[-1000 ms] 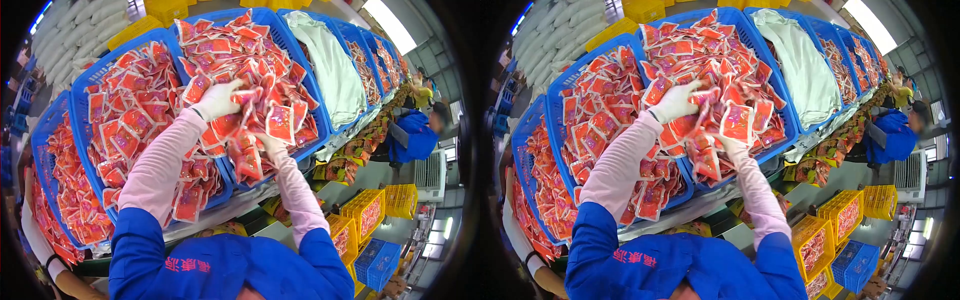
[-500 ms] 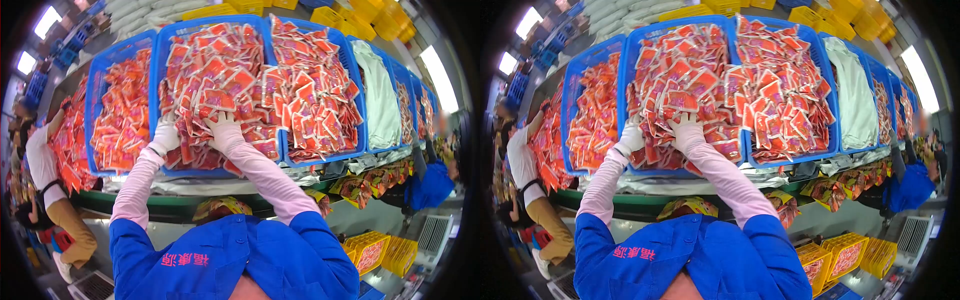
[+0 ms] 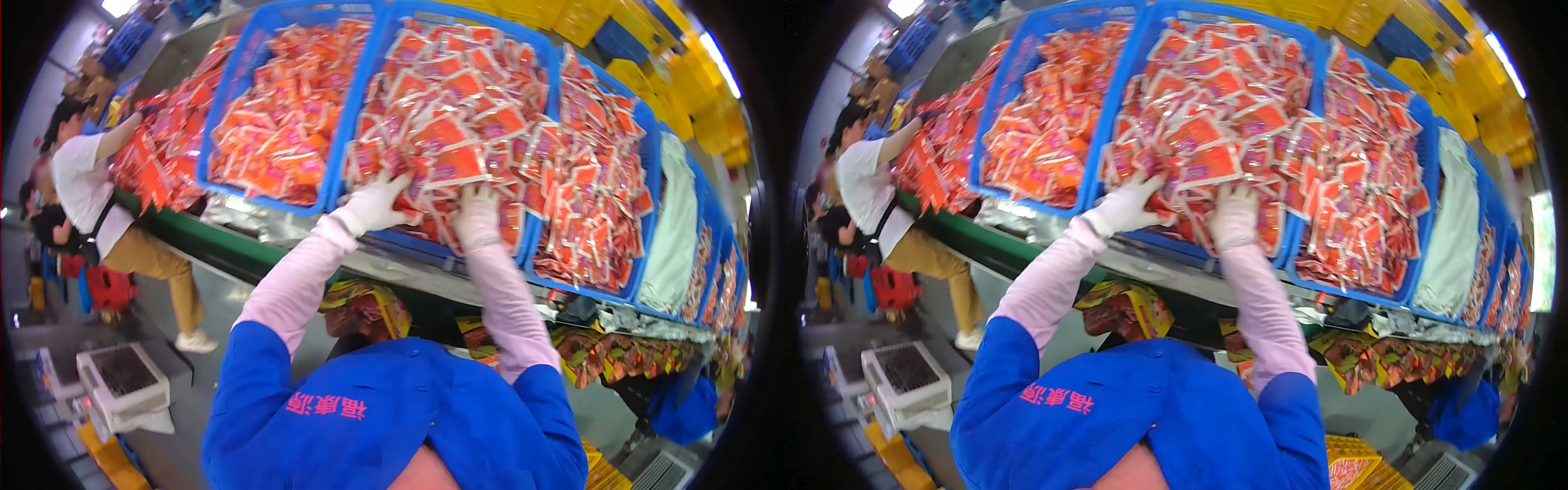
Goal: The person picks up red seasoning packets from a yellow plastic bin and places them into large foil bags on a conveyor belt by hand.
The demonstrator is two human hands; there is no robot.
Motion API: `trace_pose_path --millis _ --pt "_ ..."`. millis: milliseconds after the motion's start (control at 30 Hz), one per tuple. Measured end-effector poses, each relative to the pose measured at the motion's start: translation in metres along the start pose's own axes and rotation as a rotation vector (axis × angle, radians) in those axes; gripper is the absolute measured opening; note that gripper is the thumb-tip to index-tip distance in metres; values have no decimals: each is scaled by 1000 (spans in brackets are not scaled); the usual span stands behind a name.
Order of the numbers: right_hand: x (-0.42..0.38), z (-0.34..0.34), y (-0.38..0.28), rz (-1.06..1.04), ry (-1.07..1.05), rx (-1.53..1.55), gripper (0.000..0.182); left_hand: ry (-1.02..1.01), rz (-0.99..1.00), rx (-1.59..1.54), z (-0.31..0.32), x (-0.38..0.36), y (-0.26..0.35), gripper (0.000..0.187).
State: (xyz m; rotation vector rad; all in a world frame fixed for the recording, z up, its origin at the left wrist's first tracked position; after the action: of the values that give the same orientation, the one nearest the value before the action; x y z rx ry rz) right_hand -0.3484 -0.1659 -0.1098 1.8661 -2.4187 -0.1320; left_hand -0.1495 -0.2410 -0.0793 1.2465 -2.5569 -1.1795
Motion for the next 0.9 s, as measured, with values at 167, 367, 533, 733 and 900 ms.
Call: trace_pose_path --millis 167,367,533,733,900 --pt "7 -77 46 34 -259 85 46 535 337 54 -117 -54 -12 17" --pt "24 -49 -53 -46 137 22 45 407 130 585 -125 -29 -164 28" --pt "37 -53 -30 49 -133 318 34 501 213 255 -166 -59 -162 28" --pt "38 -53 -4 369 -29 419 39 616 190 -488 -186 -73 -177 27" --pt "13 -62 49 330 310 882 41 345 85 -1161 -117 -126 -139 13"
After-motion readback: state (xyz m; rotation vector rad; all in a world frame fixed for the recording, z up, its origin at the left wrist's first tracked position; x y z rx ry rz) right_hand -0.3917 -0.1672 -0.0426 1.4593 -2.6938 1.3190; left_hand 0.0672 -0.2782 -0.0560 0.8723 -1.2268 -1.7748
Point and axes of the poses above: each hand's wrist, its own x-axis towards the middle knuckle, its own z-axis out of the palm, y = z × x, the point moved 6 cm from there along x, towards the middle knuckle, and after that the axes turned 11 degrees about -x, right-handed, at the moved point
